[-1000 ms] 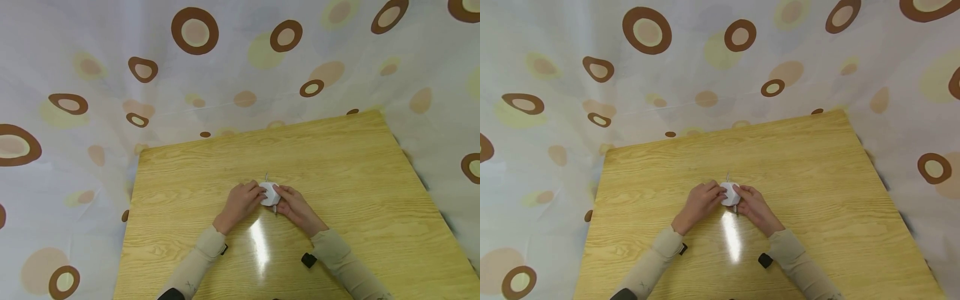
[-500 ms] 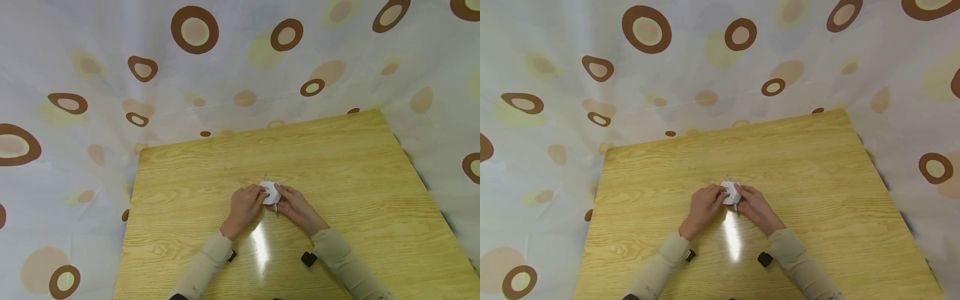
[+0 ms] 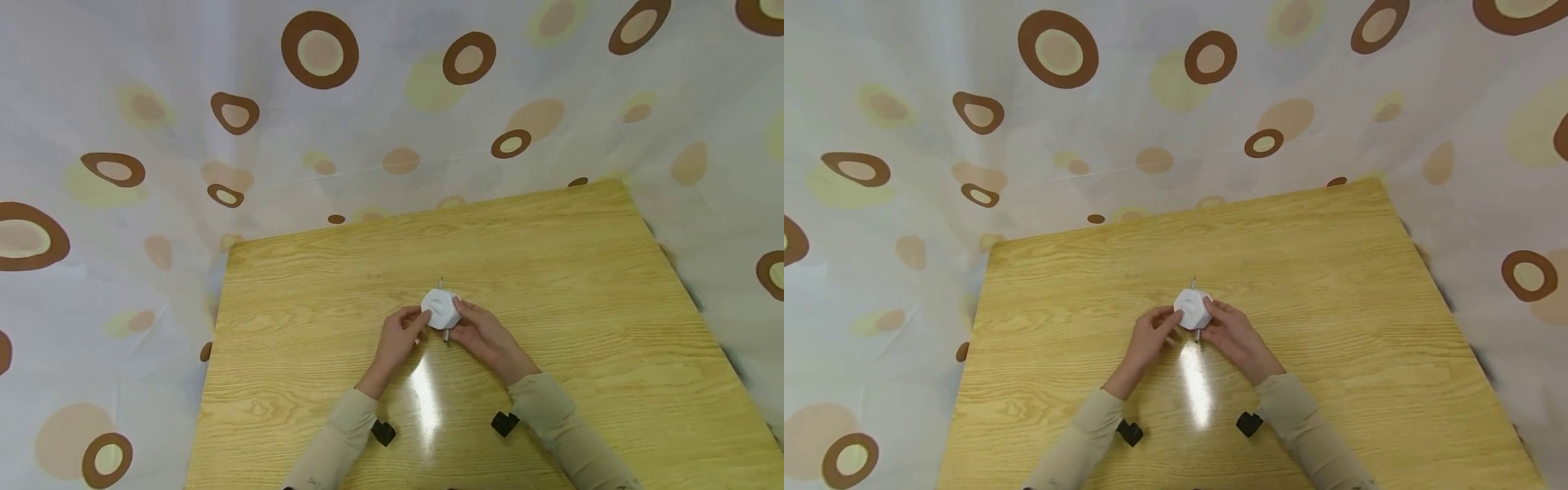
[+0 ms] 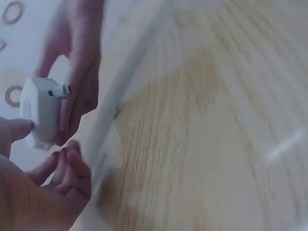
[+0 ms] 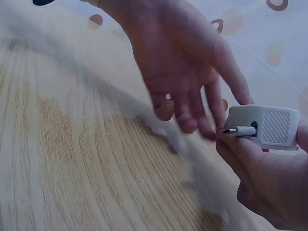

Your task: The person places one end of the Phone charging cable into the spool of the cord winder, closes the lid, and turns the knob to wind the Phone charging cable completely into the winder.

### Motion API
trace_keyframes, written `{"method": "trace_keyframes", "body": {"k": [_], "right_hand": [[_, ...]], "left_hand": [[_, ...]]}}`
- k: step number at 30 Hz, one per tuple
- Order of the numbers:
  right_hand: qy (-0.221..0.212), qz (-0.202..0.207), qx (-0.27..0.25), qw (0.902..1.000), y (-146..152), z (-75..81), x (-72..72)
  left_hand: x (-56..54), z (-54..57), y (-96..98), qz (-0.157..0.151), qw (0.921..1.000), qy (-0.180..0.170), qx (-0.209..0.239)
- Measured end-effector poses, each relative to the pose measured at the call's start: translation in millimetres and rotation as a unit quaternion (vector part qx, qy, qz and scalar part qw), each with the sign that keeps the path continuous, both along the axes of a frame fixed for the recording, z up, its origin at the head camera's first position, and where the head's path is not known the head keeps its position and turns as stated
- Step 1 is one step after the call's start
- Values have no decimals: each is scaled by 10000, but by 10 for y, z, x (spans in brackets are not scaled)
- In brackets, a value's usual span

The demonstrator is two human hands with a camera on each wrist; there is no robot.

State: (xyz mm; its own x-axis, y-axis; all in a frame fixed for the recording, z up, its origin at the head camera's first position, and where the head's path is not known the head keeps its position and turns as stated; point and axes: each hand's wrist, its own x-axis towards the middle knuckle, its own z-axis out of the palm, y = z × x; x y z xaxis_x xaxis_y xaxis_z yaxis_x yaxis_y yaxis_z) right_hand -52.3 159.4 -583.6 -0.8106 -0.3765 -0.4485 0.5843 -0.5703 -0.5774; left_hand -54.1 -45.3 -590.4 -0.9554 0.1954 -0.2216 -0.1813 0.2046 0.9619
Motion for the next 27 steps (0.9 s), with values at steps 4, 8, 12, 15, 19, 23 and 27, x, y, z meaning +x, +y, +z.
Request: {"method": "trace_keyframes", "body": {"k": [4,8,12,15,19,23,27], "right_hand": [[92,122,-11,9999,10,7,-3],[179,133,-43,9997,25,0,2],[290,213,-38,9993,43,-7,-1],[402,327,-17,9987,48,-16,-6],[492,451,36,9978,54,-40,-10],[680,576,171,9959,68,-64,-3],[872,601,407,9935,87,-73,8]], "left_hand": [[-36,-14,-16,-51,9938,-987,512],[-81,-13,-20,-197,9899,-1198,735],[-111,-10,-13,-270,9839,-1429,1040],[-130,-4,-6,-95,9769,-1655,1346],[-172,25,-6,329,9696,-1842,1576],[-228,67,-43,580,9728,-1741,1416],[-292,103,-94,619,9798,-1511,1154]]}}
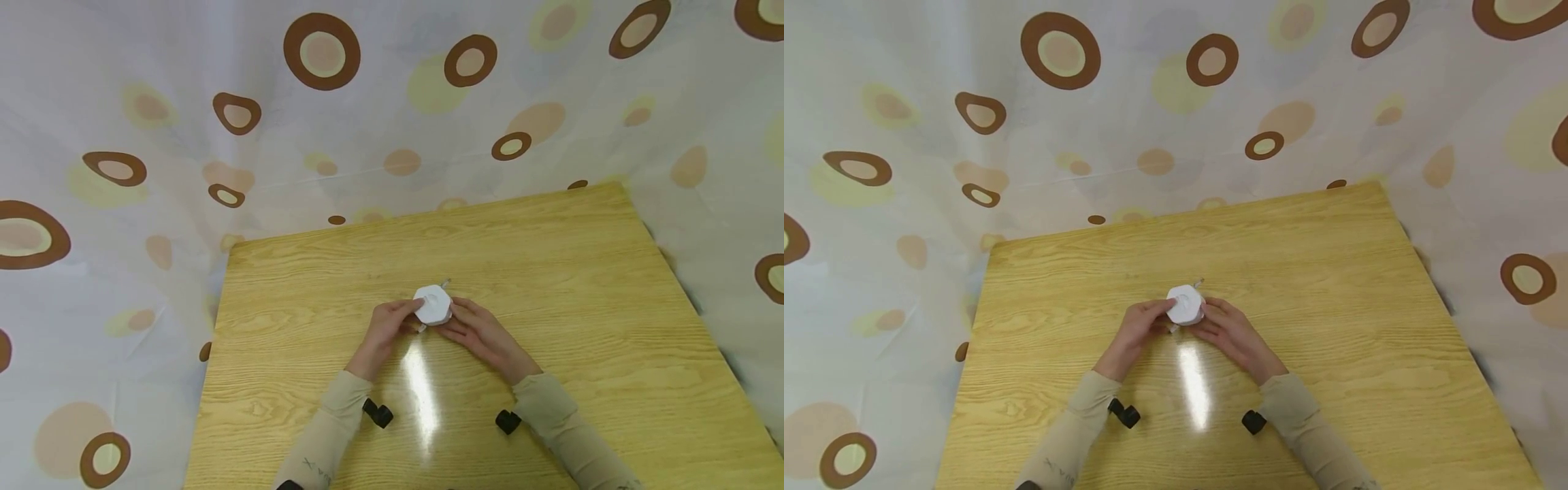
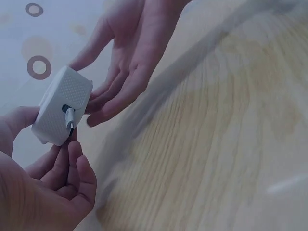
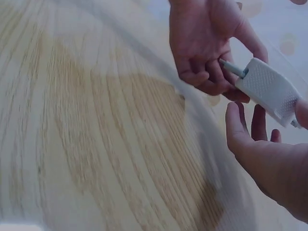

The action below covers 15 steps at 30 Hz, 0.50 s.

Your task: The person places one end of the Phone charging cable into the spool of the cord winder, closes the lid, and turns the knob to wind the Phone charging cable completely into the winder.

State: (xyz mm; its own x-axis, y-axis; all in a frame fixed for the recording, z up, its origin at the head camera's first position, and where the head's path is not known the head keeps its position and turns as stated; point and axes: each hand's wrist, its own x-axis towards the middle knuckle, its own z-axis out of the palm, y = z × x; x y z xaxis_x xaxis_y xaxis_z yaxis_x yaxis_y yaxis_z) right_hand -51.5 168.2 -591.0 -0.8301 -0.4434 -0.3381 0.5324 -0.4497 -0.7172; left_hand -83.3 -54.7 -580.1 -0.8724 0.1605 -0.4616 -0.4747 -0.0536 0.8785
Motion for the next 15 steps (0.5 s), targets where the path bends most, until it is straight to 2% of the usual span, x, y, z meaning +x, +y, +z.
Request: {"method": "trace_keyframes", "body": {"k": [4,7,13,15], "right_hand": [[162,-102,528,9984,-4,-1,-22],[301,-224,1097,9933,-18,-8,-49],[440,-525,2114,9750,-58,-26,-98],[584,-580,2561,9631,-71,-28,-119]], "left_hand": [[-78,17,-39,-44,9998,190,-73],[-124,12,-62,-101,9994,234,-247],[-226,-10,-89,-352,9933,430,-1011],[-274,3,-97,-526,9900,508,-1210]]}}
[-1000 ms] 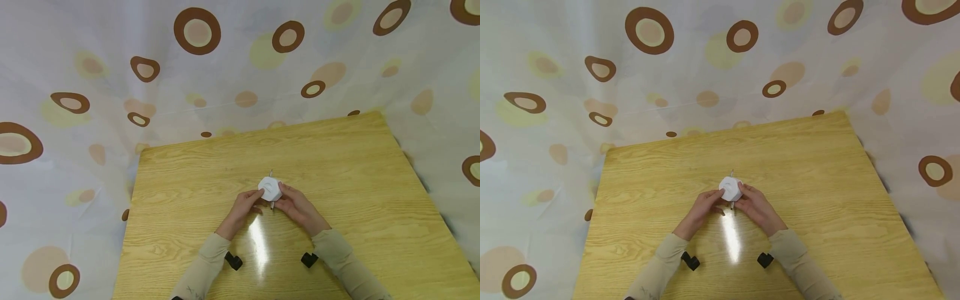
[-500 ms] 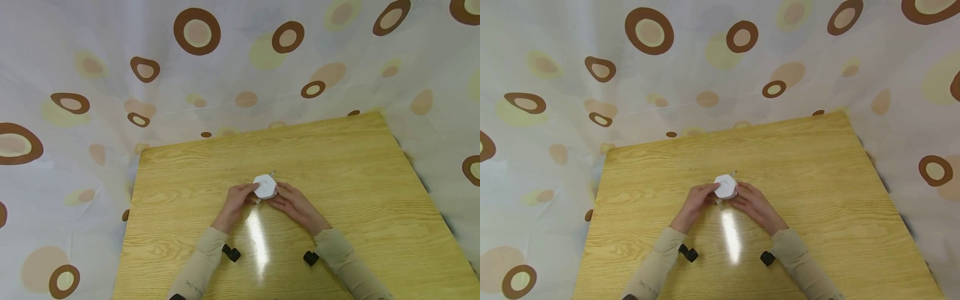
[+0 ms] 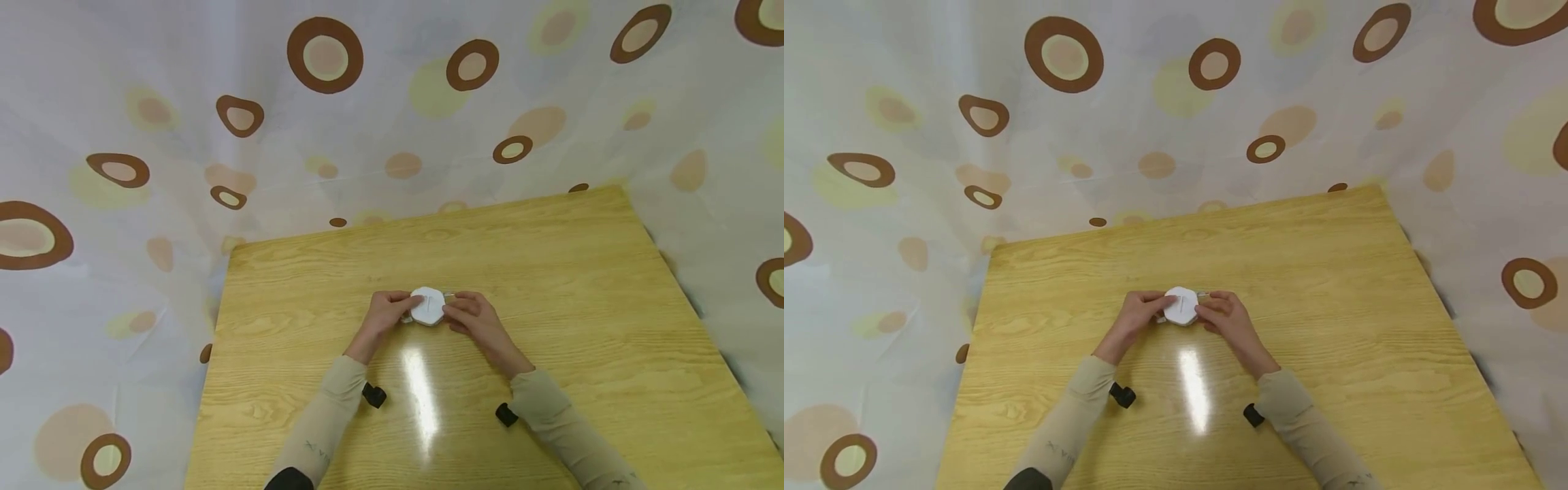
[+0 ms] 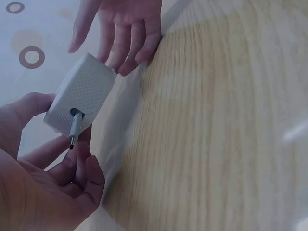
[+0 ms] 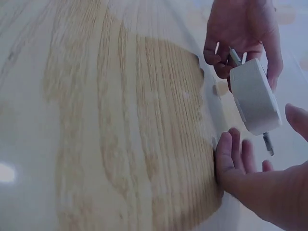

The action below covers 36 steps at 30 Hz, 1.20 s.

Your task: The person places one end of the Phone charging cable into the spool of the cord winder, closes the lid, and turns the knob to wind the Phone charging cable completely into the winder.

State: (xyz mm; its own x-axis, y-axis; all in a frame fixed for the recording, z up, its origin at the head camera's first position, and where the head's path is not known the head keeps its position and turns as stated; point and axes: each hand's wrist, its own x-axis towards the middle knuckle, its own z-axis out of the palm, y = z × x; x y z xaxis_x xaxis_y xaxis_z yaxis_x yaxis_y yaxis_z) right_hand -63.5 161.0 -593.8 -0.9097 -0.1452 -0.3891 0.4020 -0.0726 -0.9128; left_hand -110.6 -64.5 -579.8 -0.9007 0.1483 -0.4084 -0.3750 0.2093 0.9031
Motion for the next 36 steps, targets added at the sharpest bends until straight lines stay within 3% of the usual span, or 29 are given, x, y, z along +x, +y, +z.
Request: {"method": "trace_keyframes", "body": {"k": [3,7,12,15,20,23,26,27,29,34,36], "right_hand": [[266,62,942,9952,-5,-2,-35],[873,325,1949,9764,-7,21,-76],[1788,893,2644,9435,-31,48,-114],[2131,1302,3141,9160,-59,41,-151],[2239,1730,3825,8796,-117,44,-244],[2377,1832,4033,8644,-142,68,-281],[2492,1847,4114,8570,-164,105,-294],[2524,1823,4125,8561,-170,114,-295],[2556,1782,4146,8550,-180,130,-295],[2590,1754,4342,8448,-187,124,-294],[2593,1782,4389,8417,-185,116,-297]], "left_hand": [[-67,30,-21,-361,9989,110,-268],[-153,55,-78,-969,9925,361,-653],[-285,52,-125,-1876,9704,865,-1252],[-358,39,-122,-2352,9554,1182,-1339],[-435,34,-100,-2681,9449,1340,-1319],[-460,43,-82,-2802,9384,1407,-1454],[-481,95,-64,-2938,9271,1497,-1783],[-487,120,-57,-2998,9213,1546,-1933],[-496,168,-36,-3163,9019,1753,-2363],[-457,206,28,-3589,8325,2501,-3399],[-439,177,39,-3605,8167,2702,-3607]]}}
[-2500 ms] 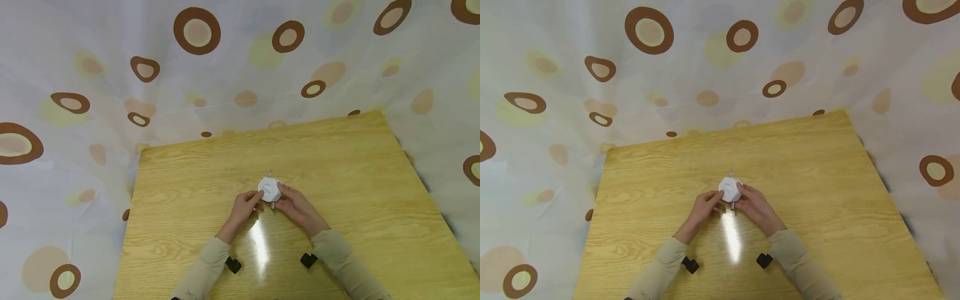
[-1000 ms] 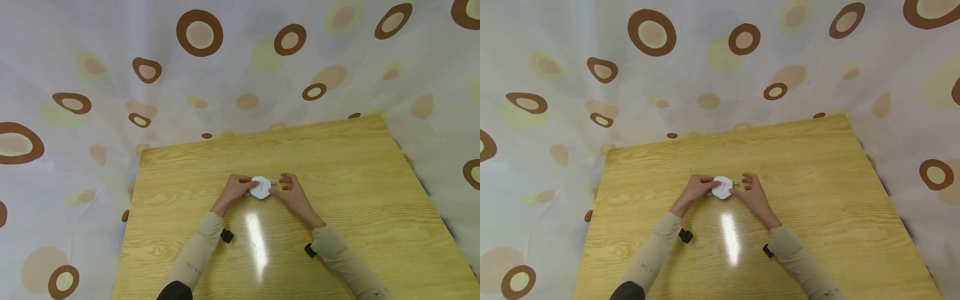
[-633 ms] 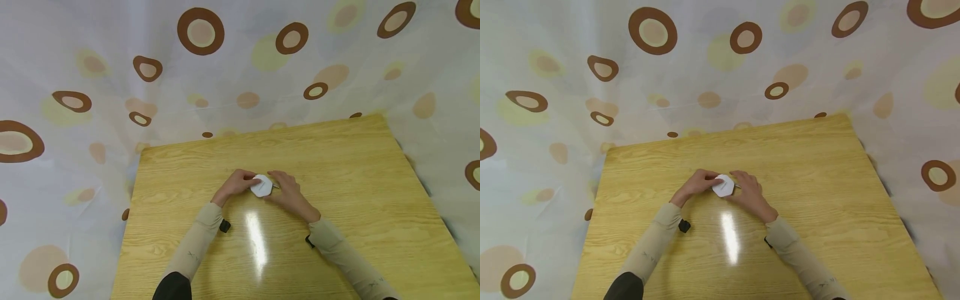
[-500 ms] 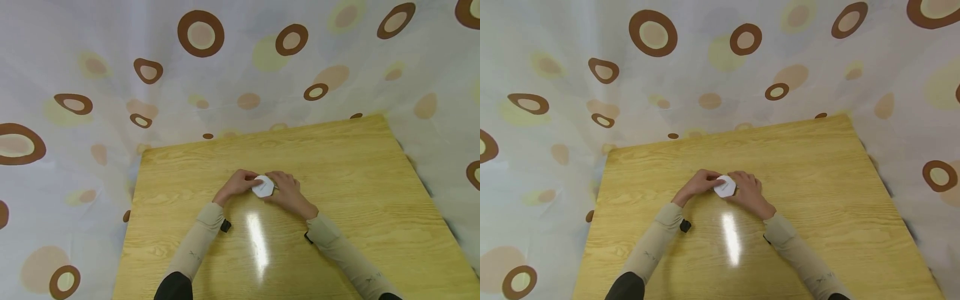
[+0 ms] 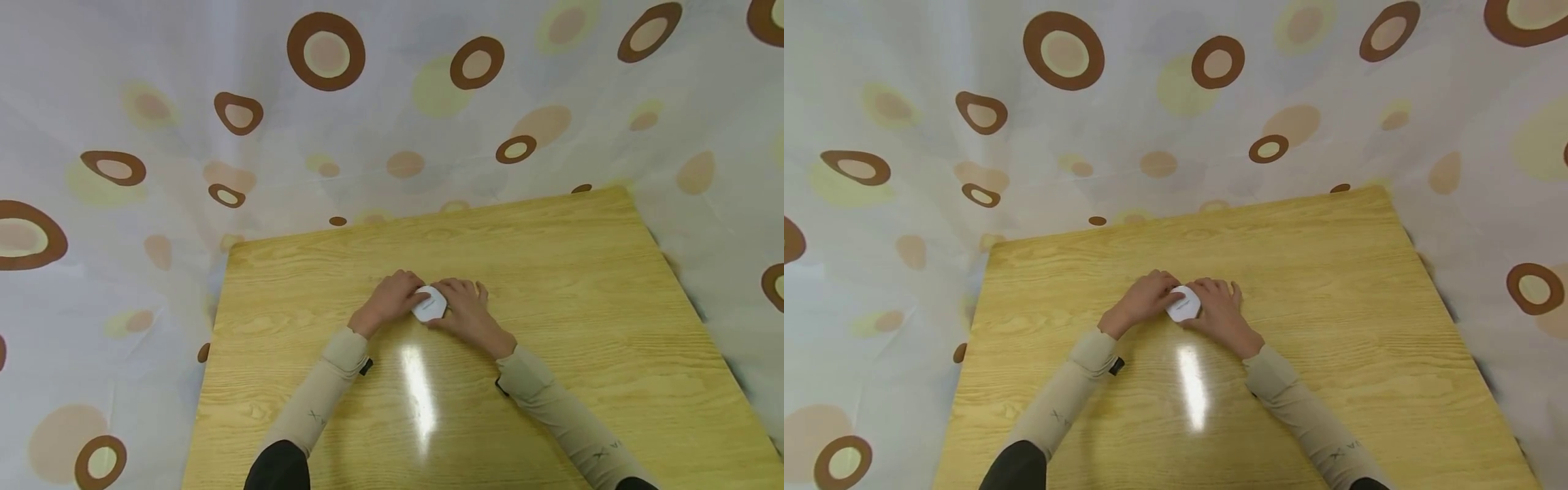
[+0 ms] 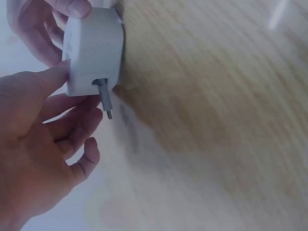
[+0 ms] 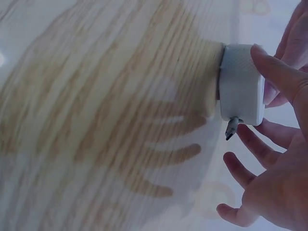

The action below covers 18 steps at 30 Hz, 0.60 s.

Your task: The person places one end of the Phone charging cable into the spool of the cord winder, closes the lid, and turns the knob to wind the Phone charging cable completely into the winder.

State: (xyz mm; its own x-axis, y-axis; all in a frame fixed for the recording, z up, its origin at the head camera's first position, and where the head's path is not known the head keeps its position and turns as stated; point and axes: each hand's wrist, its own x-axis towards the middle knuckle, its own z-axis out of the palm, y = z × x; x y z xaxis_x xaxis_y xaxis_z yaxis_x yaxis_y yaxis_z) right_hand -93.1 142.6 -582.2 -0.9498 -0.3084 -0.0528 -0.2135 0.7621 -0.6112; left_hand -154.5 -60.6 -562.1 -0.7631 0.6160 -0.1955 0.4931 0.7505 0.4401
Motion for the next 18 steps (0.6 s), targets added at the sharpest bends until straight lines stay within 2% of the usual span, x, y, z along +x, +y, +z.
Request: {"method": "trace_keyframes", "body": {"k": [2,4,9,13,18], "right_hand": [[-16,24,6,10000,4,0,12],[-47,52,-20,10000,14,2,23],[-190,109,-111,9997,41,8,43],[-286,59,-160,9994,42,5,49],[-289,2,-148,9995,37,-35,63]], "left_hand": [[23,-33,-1,39,9999,109,-8],[39,-58,-4,121,9999,54,94],[55,-90,-12,343,9975,-371,487],[70,-127,-21,617,9913,-714,915],[122,-180,-31,836,9852,-808,1261]]}}
